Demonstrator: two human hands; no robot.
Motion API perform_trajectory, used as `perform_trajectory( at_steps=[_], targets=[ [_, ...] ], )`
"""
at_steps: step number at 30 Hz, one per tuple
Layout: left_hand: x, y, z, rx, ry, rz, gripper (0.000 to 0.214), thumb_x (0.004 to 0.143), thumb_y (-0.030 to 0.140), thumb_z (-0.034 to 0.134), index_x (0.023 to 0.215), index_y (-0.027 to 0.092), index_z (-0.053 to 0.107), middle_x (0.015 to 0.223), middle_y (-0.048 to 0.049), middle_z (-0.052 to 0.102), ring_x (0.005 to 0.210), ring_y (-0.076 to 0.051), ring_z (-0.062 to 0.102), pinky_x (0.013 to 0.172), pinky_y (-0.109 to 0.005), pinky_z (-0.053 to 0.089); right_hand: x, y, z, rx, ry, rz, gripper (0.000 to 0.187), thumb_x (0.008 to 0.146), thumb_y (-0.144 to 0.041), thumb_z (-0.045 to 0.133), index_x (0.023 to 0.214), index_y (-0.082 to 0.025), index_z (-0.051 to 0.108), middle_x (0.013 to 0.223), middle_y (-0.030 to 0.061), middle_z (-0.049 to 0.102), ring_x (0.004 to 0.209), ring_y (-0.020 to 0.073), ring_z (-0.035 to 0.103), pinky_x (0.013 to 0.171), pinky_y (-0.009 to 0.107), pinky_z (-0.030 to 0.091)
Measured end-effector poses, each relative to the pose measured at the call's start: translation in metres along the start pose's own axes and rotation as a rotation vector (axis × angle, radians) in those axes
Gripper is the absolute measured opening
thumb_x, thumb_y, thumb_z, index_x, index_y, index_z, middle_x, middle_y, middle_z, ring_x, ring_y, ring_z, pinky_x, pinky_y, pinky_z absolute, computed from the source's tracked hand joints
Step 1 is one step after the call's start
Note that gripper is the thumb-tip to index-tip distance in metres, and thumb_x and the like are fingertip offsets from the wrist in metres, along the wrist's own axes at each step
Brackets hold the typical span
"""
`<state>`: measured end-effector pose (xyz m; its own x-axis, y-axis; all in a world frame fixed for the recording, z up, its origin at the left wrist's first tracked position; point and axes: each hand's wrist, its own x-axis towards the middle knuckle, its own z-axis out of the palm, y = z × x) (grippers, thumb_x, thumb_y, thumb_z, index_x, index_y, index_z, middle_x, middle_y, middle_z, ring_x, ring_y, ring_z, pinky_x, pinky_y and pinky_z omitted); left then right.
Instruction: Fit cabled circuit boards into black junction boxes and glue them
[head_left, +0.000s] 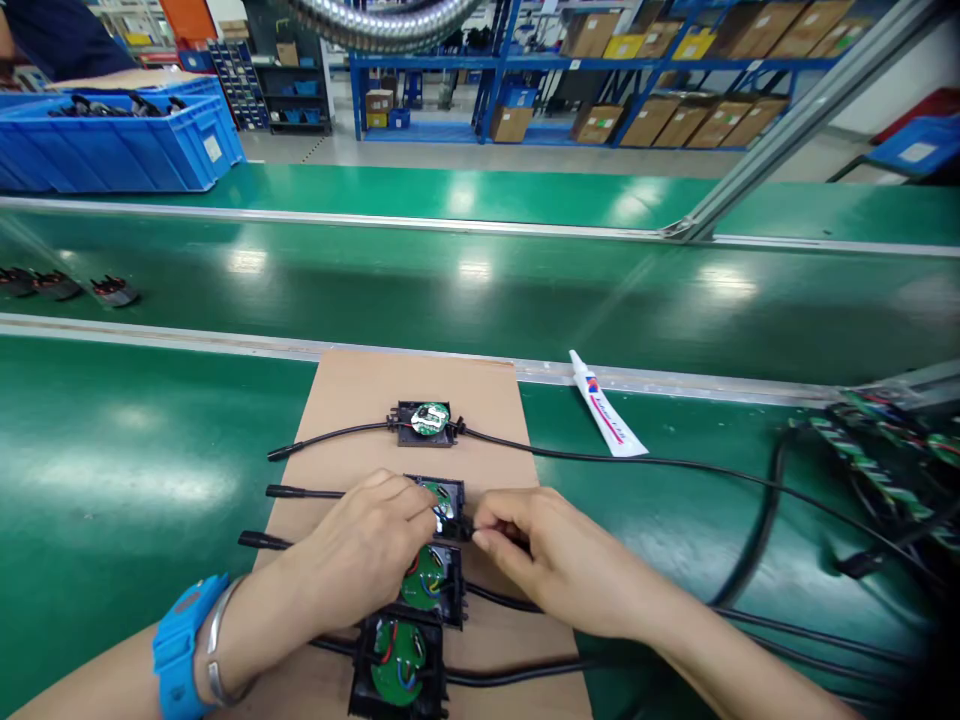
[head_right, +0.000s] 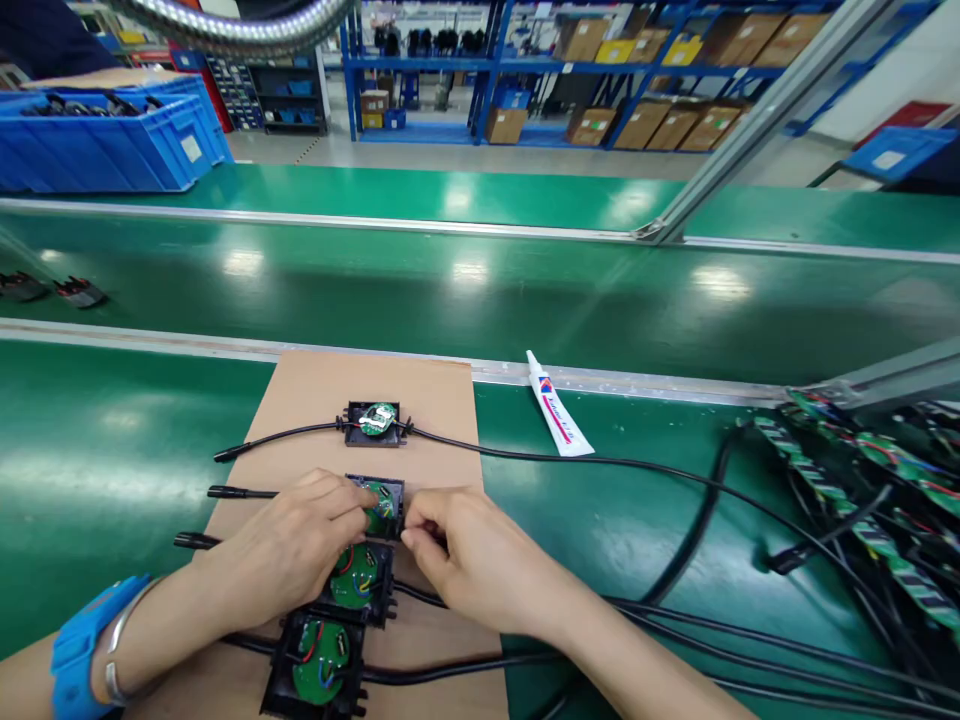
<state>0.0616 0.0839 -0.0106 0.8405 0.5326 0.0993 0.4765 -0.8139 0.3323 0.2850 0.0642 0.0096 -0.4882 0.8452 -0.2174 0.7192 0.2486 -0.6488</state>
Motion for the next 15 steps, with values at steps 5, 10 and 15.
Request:
perform_trajectory(
  at_steps=[5,10,15],
  targets=[
    [-0.001,0.001,0.003,0.019,-0.018,-0.014,0.018,0.085,0.005,0.049,0.094,0.017,0.058,0.108,-0.0071,0.062,0.1,-0.021,0.055,0.091,-0.038,0.045,0.0,0.015,0.021,-0.158,0.275,-0.258,0.022,0.093,-0.015,0.035,0.08,-0.016,0.052,0.078,0.0056,0.054,0.071,0.0157,0.048,0.063,0.028,0.04],
    [-0.002,0.003,0.002,0.045,-0.049,-0.032,0.032,0.085,0.003,0.044,0.112,0.017,0.055,0.103,-0.0067,0.062,0.096,-0.022,0.056,0.089,-0.039,0.046,0.001,0.017,0.022,-0.305,0.259,-0.216,0.024,0.091,-0.012,0.036,0.073,-0.018,0.05,0.073,0.0033,0.05,0.066,0.0151,0.046,0.058,0.028,0.036],
    [-0.002,0.005,-0.002,0.065,-0.033,-0.01,0.058,0.08,-0.001,0.041,0.136,0.015,0.039,0.106,-0.008,0.061,0.097,-0.022,0.055,0.089,-0.038,0.045,0.004,0.009,0.008,-0.368,0.166,-0.217,0.023,0.09,-0.011,0.036,0.073,-0.018,0.051,0.073,0.0028,0.052,0.064,0.0145,0.046,0.057,0.028,0.034]
  ],
)
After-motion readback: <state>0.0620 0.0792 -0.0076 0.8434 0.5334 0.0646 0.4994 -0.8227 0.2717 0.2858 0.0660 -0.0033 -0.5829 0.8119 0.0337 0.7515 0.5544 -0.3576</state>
